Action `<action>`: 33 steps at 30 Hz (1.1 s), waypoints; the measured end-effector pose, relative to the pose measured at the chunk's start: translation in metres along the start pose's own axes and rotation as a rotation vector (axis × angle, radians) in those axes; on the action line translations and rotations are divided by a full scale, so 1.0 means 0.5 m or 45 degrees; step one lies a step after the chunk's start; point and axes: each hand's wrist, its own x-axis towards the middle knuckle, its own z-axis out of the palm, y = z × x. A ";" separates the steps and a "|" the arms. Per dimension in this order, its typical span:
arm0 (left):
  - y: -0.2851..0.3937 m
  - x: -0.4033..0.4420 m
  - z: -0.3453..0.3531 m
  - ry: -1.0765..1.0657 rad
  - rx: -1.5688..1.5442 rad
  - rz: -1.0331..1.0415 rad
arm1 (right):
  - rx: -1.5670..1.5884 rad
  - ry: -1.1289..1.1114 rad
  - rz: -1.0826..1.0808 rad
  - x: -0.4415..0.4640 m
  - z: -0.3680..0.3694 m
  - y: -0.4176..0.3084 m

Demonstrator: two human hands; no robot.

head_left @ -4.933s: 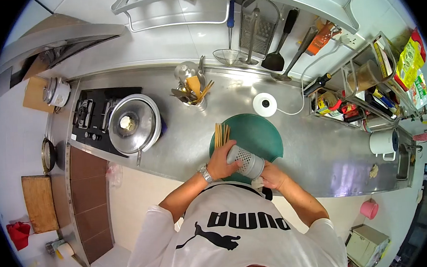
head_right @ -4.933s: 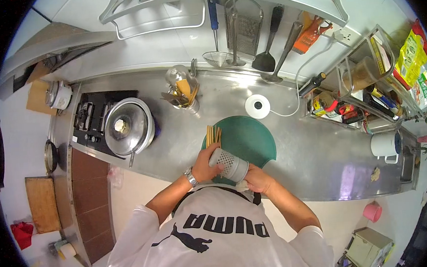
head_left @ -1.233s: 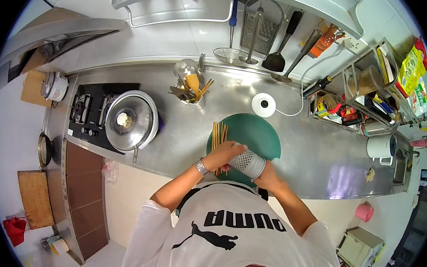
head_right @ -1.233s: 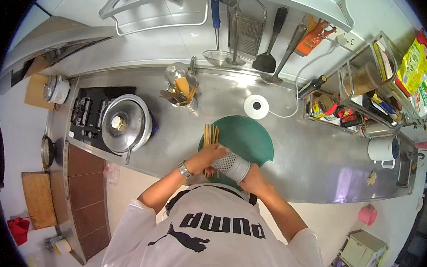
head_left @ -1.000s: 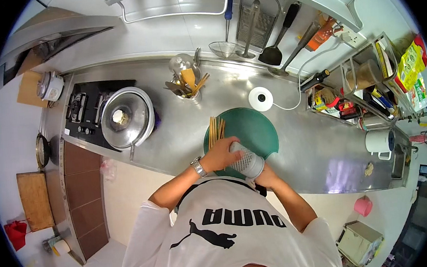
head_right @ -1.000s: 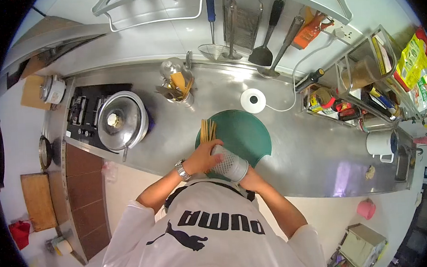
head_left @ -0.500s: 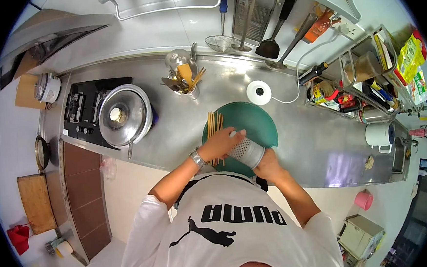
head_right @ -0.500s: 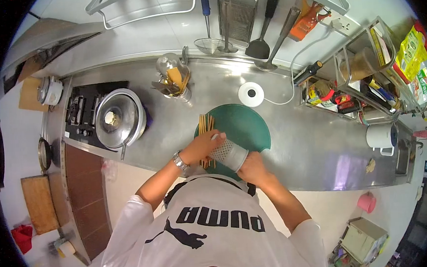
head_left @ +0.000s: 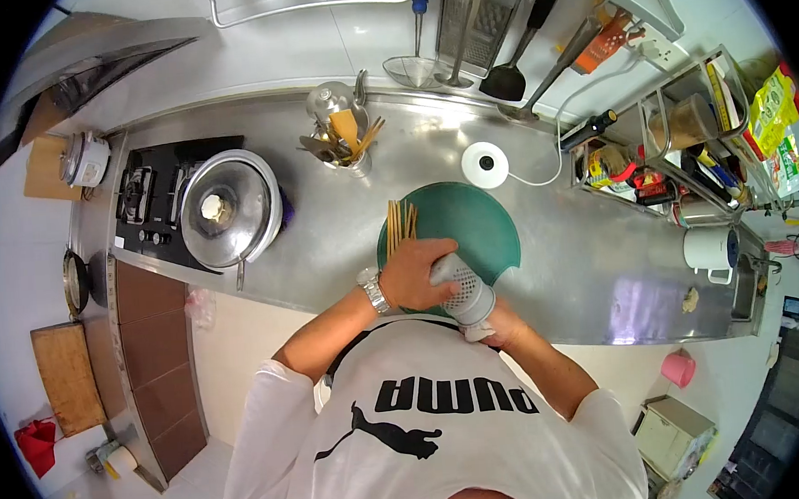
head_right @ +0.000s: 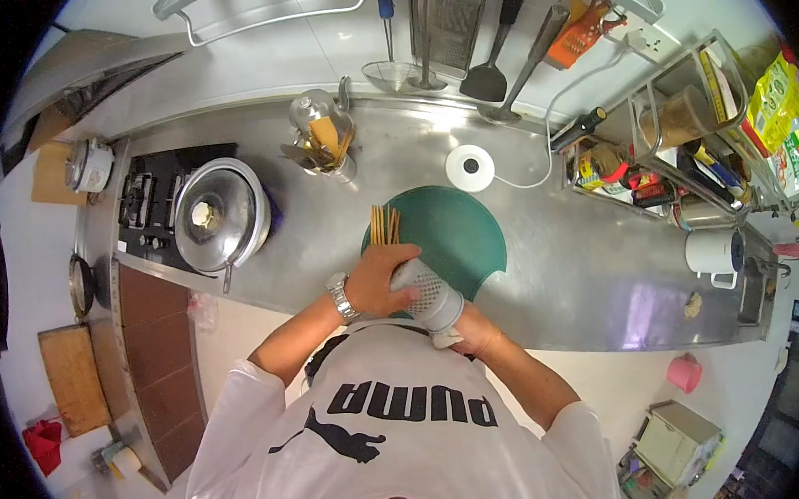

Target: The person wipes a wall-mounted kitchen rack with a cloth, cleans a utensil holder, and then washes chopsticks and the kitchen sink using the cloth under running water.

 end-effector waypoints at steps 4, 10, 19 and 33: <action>-0.025 0.012 -0.009 -0.056 0.174 -0.133 | -0.112 0.150 -0.161 0.000 -0.006 0.003; 0.000 0.056 -0.033 -0.193 -0.799 -0.958 | -1.588 0.145 -0.648 0.031 -0.054 -0.064; -0.012 0.044 0.002 -0.011 -0.517 -0.872 | -0.018 0.152 -0.039 0.024 0.008 -0.058; -0.018 0.061 -0.033 -0.267 -0.767 -1.020 | -1.674 -0.025 -0.487 0.030 -0.040 -0.062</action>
